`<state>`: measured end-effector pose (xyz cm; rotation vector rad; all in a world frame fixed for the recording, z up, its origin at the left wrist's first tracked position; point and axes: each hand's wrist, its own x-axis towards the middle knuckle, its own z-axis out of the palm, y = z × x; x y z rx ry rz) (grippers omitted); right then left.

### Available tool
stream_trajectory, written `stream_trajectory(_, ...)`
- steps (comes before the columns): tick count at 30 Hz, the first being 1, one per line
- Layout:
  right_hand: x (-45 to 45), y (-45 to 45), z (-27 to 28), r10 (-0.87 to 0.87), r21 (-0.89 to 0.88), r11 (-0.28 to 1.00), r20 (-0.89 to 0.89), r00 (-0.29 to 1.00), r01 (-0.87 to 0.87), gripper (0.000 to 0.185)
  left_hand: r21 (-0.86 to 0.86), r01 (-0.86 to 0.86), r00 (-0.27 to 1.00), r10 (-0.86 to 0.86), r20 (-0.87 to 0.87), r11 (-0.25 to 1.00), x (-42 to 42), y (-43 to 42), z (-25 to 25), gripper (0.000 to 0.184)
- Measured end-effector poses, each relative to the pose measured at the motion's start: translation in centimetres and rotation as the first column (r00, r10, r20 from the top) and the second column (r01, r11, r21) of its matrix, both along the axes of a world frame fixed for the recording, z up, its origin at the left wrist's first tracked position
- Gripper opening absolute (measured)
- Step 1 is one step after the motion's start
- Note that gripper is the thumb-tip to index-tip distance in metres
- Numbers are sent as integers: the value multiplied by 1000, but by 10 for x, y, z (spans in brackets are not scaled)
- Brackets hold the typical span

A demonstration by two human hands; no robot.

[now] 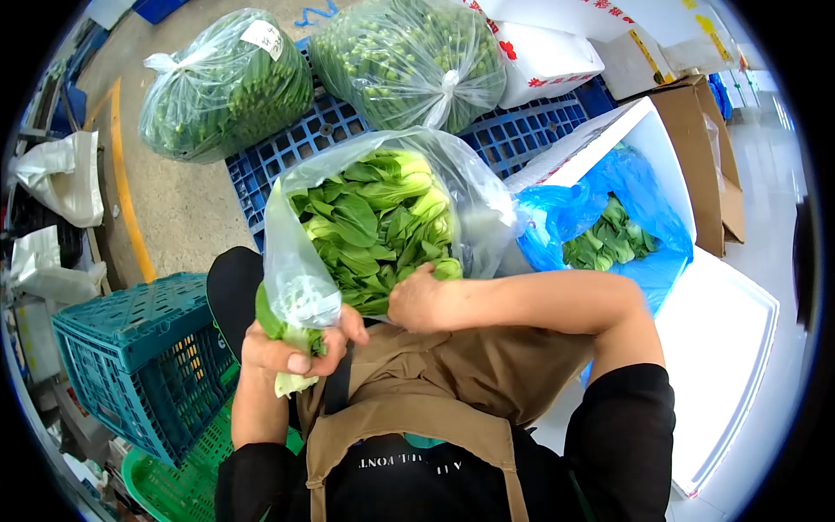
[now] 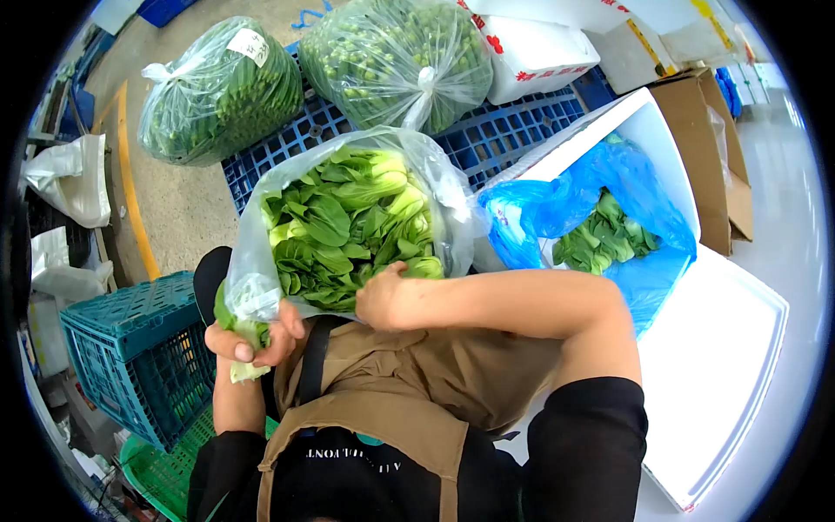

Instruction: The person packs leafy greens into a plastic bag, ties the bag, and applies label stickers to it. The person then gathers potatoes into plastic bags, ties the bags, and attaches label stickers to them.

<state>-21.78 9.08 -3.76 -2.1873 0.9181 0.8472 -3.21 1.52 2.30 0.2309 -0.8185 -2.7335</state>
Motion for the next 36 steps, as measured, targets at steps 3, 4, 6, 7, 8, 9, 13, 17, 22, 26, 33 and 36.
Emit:
stream_trajectory(3,-39,-33,36,-314,83,947,55,948,309,23,-13,-35,999,35,25,999,9,-2,-1,62)
stream_trajectory(4,-54,-36,29,-369,57,928,-8,929,369,22,-18,-39,998,40,39,999,10,-2,1,61)
stream_trajectory(6,-84,-29,-17,-459,22,887,-76,885,462,17,-26,-21,997,23,79,999,10,-3,4,60)
stream_trajectory(7,-94,-23,-46,-494,14,868,-83,866,496,16,-41,-20,999,22,41,999,7,-4,3,61)
stream_trajectory(8,-96,-20,-53,-582,58,808,-79,810,586,17,-55,-22,1000,22,1,998,3,-4,0,61)
stream_trajectory(9,-97,-16,-57,-662,104,738,-79,745,667,19,-57,-26,1000,25,-16,998,2,-3,-1,62)
stream_trajectory(13,-87,-5,-85,-774,38,601,278,569,799,23,-61,-61,998,60,-18,996,5,-1,0,62)
stream_trajectory(17,-70,-3,-101,-771,212,583,450,451,785,24,-95,-69,998,68,-14,993,7,-2,-2,61)
stream_trajectory(22,-62,5,-98,-742,285,612,529,411,738,23,-19,-117,985,119,128,993,4,4,5,59)
stream_trajectory(26,-48,16,-109,-392,120,920,297,871,374,22,-12,-99,979,100,178,995,8,0,1,62)
stream_trajectory(33,-27,-2,-84,-185,175,977,409,894,123,26,-122,-46,993,58,98,991,11,-6,-11,56)
stream_trajectory(36,-14,4,-102,-260,101,966,419,870,240,25,-67,125,992,-122,41,990,25,-22,-25,49)
